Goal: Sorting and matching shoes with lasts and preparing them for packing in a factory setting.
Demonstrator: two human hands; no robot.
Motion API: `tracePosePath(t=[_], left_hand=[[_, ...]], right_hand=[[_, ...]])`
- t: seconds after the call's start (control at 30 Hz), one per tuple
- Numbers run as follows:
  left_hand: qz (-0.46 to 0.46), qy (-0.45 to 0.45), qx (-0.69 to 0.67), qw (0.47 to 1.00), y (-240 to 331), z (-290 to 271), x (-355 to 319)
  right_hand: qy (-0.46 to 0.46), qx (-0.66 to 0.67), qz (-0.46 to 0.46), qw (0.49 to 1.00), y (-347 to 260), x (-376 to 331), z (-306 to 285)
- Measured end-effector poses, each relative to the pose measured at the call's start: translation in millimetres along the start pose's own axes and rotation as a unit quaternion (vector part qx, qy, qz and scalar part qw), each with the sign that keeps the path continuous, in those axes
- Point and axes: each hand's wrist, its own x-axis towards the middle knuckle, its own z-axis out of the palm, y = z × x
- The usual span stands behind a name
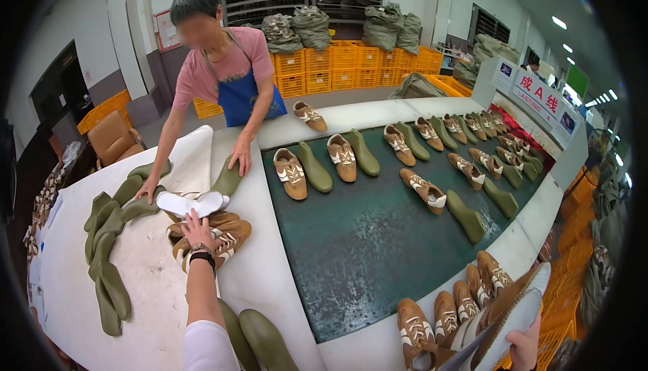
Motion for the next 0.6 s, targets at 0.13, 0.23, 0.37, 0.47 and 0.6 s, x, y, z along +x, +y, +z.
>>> tracePosePath(t=[0.13,0.23,0.37,0.47,0.6], left_hand=[[0.046,0.109,0.003,0.993,-8.7,36.1,-29.5],[0.248,0.025,-0.096,0.964,47.6,-35.5,-93.4],[0.471,-0.182,-0.462,0.729,118.1,-129.0,-240.9],[0.437,-0.363,-0.571,0.593,158.0,-167.8,-357.3],[0.178,-0.381,-0.744,0.519,170.0,-136.6,-413.0]], right_hand=[[-0.068,0.039,0.017,0.997,1.8,11.5,19.4],[-0.105,0.062,0.011,0.993,7.4,12.0,11.5],[-0.287,0.15,0.054,0.945,30.9,40.4,28.9],[-0.373,0.204,0.093,0.901,57.3,46.0,68.4],[-0.453,0.252,0.146,0.843,96.1,58.5,100.5]])
